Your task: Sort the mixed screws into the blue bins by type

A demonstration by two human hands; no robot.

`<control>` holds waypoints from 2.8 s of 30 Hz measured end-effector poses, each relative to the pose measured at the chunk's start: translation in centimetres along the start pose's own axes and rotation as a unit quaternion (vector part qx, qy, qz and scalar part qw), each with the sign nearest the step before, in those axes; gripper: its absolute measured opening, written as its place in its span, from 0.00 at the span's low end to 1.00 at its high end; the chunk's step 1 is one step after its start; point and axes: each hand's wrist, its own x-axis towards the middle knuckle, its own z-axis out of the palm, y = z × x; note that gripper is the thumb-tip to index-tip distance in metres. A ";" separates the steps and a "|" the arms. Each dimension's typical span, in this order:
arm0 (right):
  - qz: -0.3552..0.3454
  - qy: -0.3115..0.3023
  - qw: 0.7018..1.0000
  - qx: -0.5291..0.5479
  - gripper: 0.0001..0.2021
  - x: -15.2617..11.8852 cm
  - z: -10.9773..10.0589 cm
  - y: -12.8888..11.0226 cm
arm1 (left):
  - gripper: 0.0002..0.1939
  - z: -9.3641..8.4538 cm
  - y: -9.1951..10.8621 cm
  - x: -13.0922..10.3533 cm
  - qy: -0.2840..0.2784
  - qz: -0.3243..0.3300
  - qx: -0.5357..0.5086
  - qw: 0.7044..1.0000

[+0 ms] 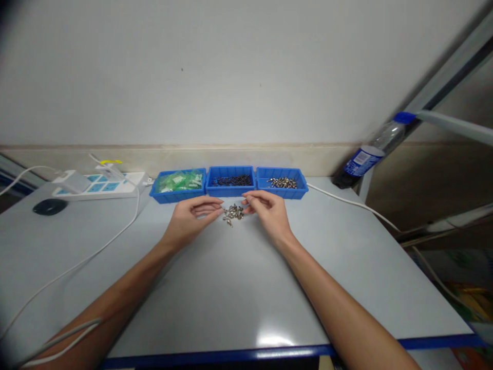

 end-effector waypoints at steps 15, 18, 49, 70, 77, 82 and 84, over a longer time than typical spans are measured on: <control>0.030 -0.132 0.991 0.012 0.11 -0.7 0.5 -0.1 | 0.16 0.2 0.4 -0.1 -0.002 -0.032 -0.070 0.997; 0.040 -0.130 0.990 0.025 0.13 -0.7 0.5 0.0 | 0.16 0.3 0.4 -0.1 -0.001 -0.024 -0.077 0.997; 0.020 0.034 0.994 0.098 0.08 0.0 -0.1 -0.2 | 0.08 -1.3 -0.1 -0.2 -0.127 0.172 0.237 0.948; 0.049 0.157 0.983 0.078 0.18 0.4 -0.3 -0.1 | 0.08 0.3 -1.3 -1.0 -0.170 0.221 0.298 0.913; 0.053 0.140 0.986 0.076 0.18 0.3 -0.1 -0.2 | 0.06 -0.2 -1.8 -0.7 -0.152 0.187 0.332 0.912; 0.054 0.124 0.989 0.067 0.18 0.2 -0.1 0.0 | 0.05 -0.4 -1.3 -0.6 -0.155 0.174 0.359 0.904; 0.052 0.118 0.990 0.063 0.18 0.3 -0.1 0.1 | 0.04 -0.4 -1.1 -0.6 -0.150 0.179 0.369 0.899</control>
